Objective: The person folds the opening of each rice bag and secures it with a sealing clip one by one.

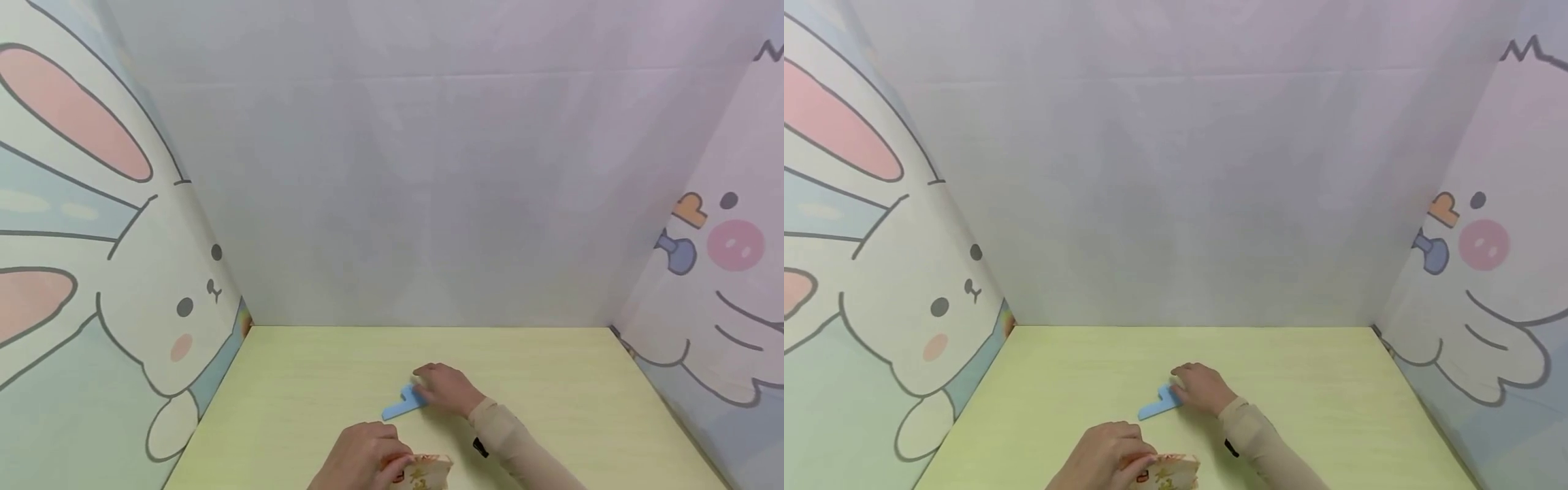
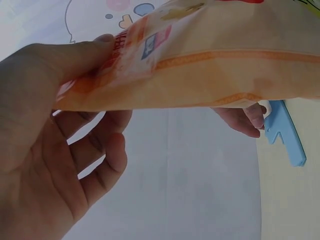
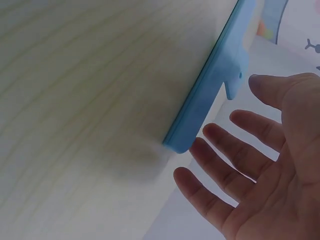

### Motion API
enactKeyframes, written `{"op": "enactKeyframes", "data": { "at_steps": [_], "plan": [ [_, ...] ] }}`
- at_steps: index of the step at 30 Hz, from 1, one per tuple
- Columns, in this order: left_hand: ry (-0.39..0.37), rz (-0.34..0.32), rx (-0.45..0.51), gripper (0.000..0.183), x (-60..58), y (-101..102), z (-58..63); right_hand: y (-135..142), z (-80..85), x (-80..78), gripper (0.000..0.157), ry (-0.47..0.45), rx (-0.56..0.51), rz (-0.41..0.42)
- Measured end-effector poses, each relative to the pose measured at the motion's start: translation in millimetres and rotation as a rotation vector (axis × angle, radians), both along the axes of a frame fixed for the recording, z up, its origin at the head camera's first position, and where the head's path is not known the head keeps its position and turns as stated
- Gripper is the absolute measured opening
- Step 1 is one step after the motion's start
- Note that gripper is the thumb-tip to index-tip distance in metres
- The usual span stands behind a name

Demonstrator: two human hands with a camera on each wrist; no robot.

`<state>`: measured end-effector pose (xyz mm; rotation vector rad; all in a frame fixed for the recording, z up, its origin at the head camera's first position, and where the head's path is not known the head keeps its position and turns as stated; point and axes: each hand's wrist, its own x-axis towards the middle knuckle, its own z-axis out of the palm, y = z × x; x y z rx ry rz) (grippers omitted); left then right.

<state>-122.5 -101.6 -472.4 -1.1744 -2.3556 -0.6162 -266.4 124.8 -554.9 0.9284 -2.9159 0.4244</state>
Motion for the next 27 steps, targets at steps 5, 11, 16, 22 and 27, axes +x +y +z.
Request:
{"op": "enactKeyframes", "data": {
  "at_steps": [5,11,16,22,27],
  "plan": [
    [-0.012,-0.006,0.006,0.016,-0.3,1.4,-0.5,0.1,-4.2,-0.4,0.033,0.012,0.008,-0.001],
    [-0.033,-0.001,0.011,0.017,0.0,0.3,-0.2,-0.4,-7.9,-0.4,0.033,0.017,-0.002,0.022],
    [-0.027,0.01,-0.007,0.017,0.3,0.7,0.4,-2.7,-10.0,0.2,0.025,0.017,-0.017,0.036],
    [-0.079,0.016,-0.019,0.018,1.4,0.3,2.4,-6.1,-9.0,2.0,0.027,0.029,-0.03,0.061],
    [-0.079,0.013,-0.01,0.018,1.5,0.5,3.1,-6.6,-7.7,4.5,0.021,0.05,-0.032,0.068]
  ]
}}
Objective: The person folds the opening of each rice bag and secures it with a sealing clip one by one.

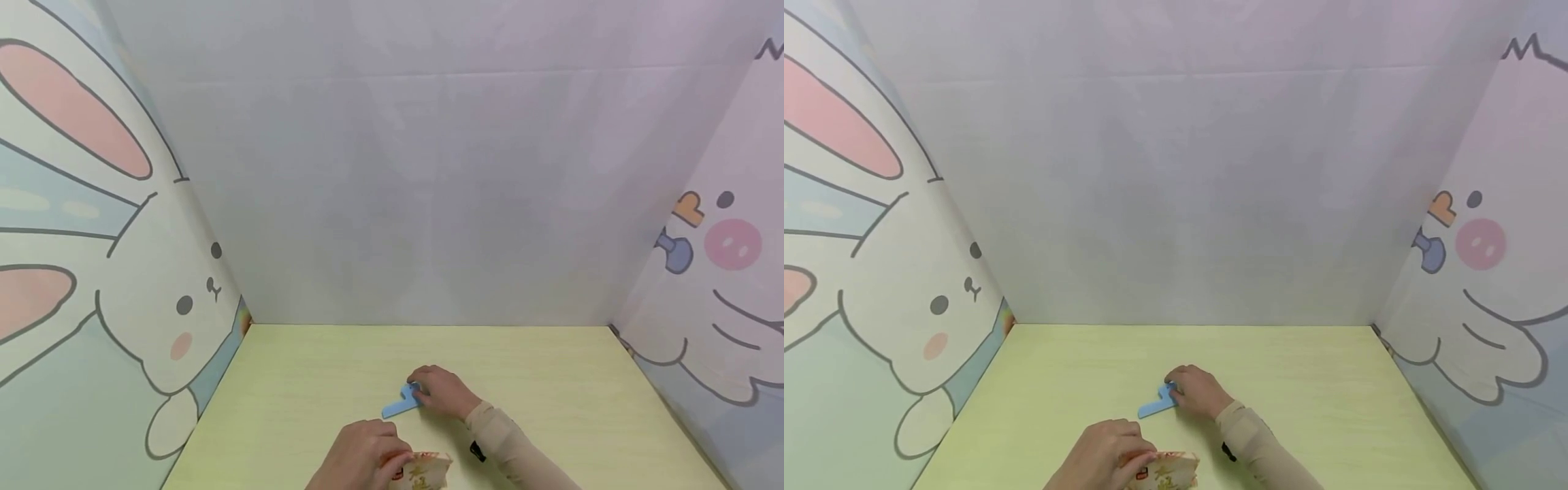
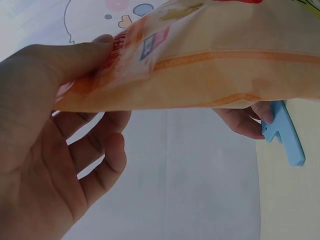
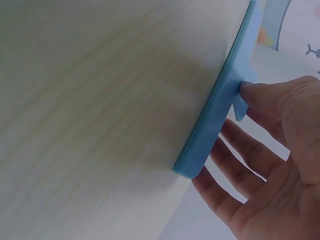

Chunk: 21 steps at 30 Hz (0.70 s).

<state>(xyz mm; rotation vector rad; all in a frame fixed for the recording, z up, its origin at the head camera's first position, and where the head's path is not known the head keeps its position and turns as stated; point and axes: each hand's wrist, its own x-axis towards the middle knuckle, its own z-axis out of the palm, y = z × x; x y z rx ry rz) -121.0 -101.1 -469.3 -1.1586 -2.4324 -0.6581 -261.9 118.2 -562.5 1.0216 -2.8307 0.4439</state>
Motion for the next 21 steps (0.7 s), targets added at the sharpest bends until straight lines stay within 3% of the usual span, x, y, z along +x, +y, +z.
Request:
{"op": "enactKeyframes", "data": {
  "at_steps": [5,11,14,19,21],
  "plan": [
    [0.043,-0.003,0.04,0.013,-0.8,0.4,-2.5,0.1,4.5,5.4,0.011,0.013,-0.021,0.022],
    [0.065,-0.008,0.05,0.012,-2.1,-0.1,-3.1,3.3,13.2,16.2,0.008,-0.036,-0.044,0.044],
    [0.06,-0.009,0.046,0.013,-2.5,-0.6,-2.5,4.4,11.5,19.6,0.016,-0.032,-0.047,0.038],
    [0.044,-0.007,0.037,0.015,-2.4,-1.3,-2.3,2.3,9.8,23.5,0.046,0.017,-0.019,0.03],
    [0.049,-0.009,0.039,0.014,-2.2,-1.0,-2.9,1.4,10.0,24.7,0.046,0.038,0.001,0.033]
  ]
}}
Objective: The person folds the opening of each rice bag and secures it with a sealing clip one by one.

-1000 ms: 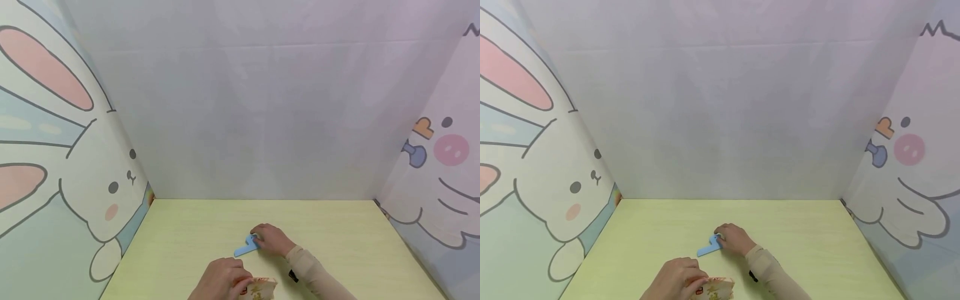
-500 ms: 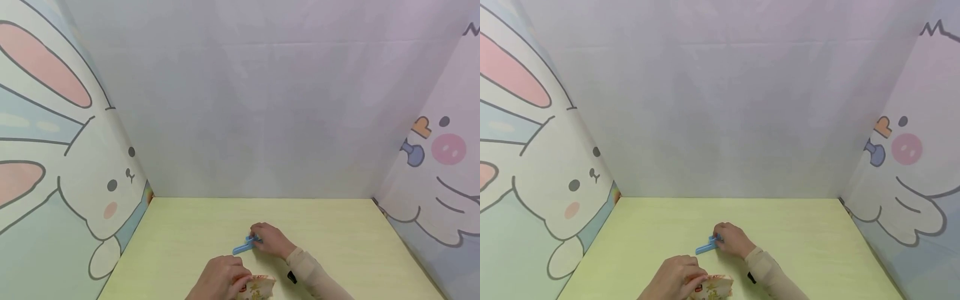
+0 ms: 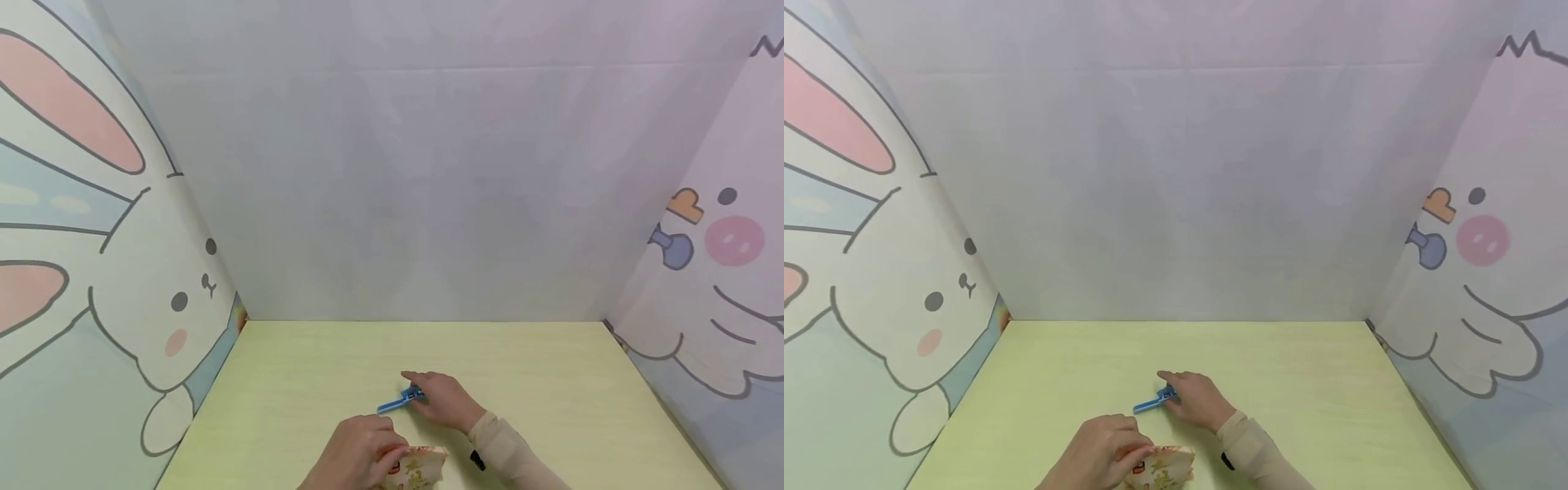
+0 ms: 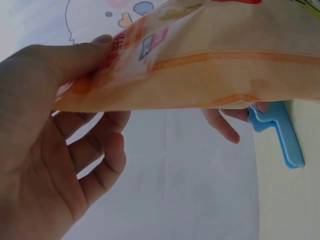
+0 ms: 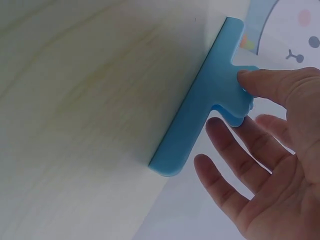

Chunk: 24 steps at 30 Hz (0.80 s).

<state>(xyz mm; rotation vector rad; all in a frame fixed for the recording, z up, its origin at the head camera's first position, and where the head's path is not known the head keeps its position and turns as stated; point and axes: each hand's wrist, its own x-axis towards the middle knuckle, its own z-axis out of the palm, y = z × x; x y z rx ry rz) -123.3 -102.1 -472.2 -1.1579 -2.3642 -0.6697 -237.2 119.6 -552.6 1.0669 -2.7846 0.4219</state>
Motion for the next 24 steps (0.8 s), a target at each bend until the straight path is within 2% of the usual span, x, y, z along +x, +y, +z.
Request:
{"op": "enactKeyframes", "data": {
  "at_steps": [6,10,14,20,24],
  "plan": [
    [0.016,0.0,0.008,0.014,-0.7,-0.3,-1.7,-2.4,3.1,0.4,0.023,0.056,0.013,0.028],
    [0.012,0.006,0.004,0.014,-0.7,-0.8,-3.0,-1.5,5.2,1.3,0.02,0.073,0.016,0.034],
    [-0.005,0.017,-0.012,0.014,0.1,0.4,-4.5,5.0,9.1,3.7,0.022,0.006,-0.021,-0.003],
    [-0.039,0.034,-0.058,0.016,0.1,1.3,-4.4,20.4,23.0,12.5,0.021,-0.141,-0.183,-0.079],
    [-0.047,0.04,-0.068,0.017,-0.9,1.0,-3.9,31.4,31.3,20.8,0.019,-0.166,-0.27,-0.116]
  ]
}}
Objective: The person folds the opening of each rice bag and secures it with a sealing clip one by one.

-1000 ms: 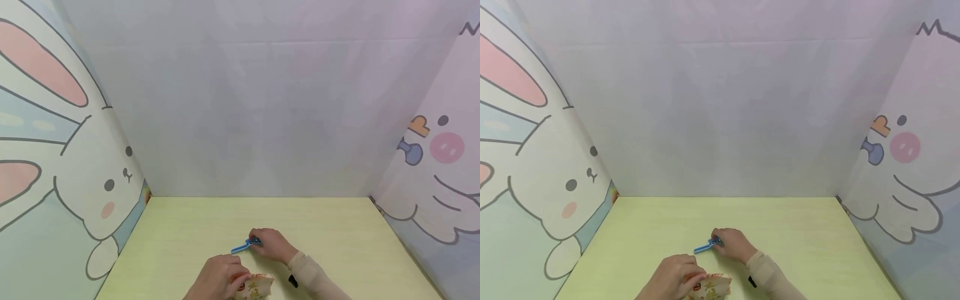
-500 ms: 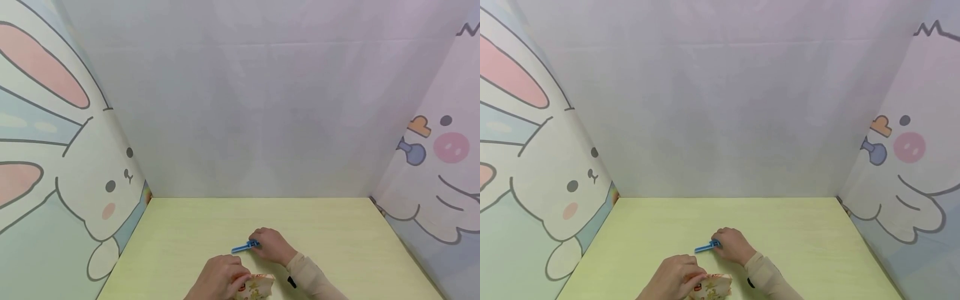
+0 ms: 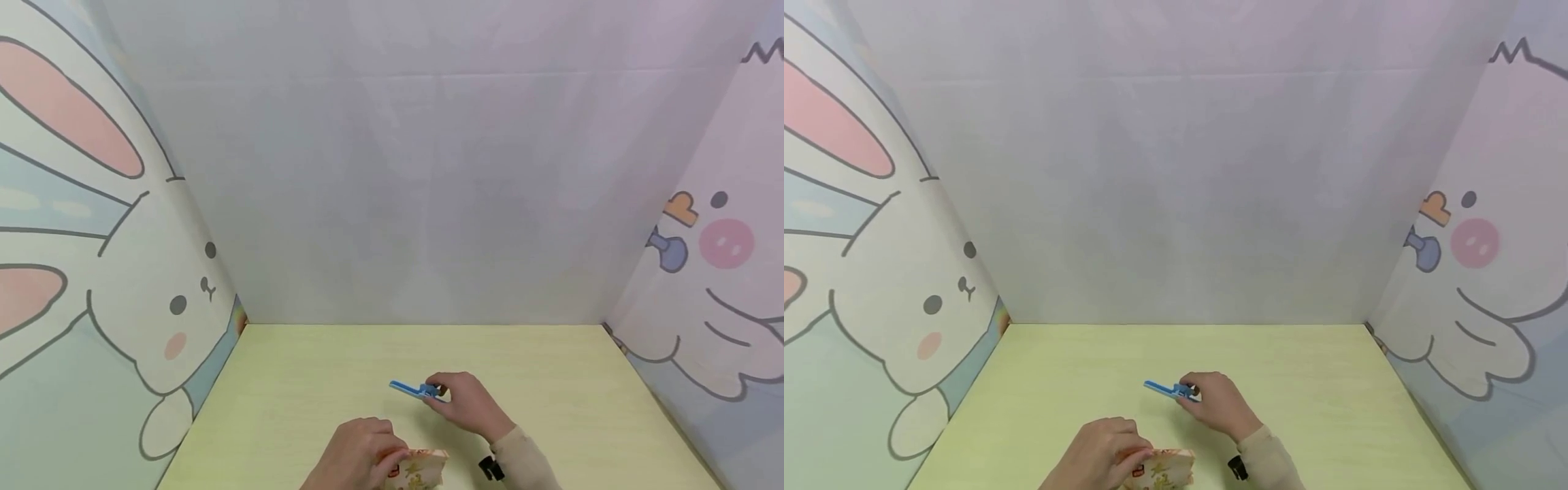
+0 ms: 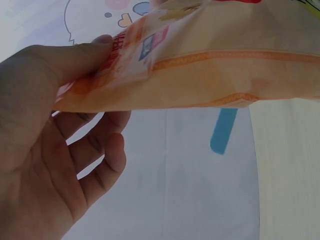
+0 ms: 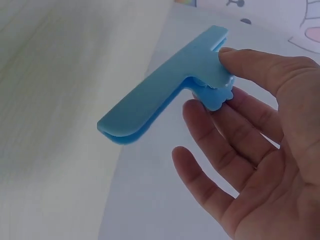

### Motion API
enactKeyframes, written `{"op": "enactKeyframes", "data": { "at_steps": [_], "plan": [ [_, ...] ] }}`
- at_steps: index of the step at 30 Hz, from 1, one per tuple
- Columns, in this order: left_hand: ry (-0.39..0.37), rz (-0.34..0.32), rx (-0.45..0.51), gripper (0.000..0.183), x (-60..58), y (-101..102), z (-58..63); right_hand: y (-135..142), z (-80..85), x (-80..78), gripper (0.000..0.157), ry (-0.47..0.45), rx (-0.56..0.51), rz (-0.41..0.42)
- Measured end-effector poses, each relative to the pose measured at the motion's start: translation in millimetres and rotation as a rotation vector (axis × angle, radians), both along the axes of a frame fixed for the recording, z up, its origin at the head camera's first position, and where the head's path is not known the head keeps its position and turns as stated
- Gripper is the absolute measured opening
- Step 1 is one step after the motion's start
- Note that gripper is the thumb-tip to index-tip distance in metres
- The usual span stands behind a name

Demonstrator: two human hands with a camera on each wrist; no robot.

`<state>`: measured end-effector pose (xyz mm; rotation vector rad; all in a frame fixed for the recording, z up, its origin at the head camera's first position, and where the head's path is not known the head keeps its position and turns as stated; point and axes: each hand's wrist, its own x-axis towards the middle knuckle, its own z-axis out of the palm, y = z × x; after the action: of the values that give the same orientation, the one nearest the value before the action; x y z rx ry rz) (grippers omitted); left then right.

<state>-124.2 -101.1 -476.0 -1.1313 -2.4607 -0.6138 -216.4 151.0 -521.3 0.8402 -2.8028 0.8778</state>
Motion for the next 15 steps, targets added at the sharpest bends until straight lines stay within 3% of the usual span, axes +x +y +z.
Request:
{"op": "enactKeyframes", "data": {
  "at_steps": [8,15],
  "plan": [
    [-0.008,-0.01,0.011,0.018,0.1,2.5,0.0,25.7,11.8,13.5,0.02,0.055,-0.095,-0.186],
    [-0.023,-0.017,0.012,0.019,0.0,3.4,0.6,40.1,31.2,21.0,0.02,0.093,-0.175,-0.236]
  ]
}}
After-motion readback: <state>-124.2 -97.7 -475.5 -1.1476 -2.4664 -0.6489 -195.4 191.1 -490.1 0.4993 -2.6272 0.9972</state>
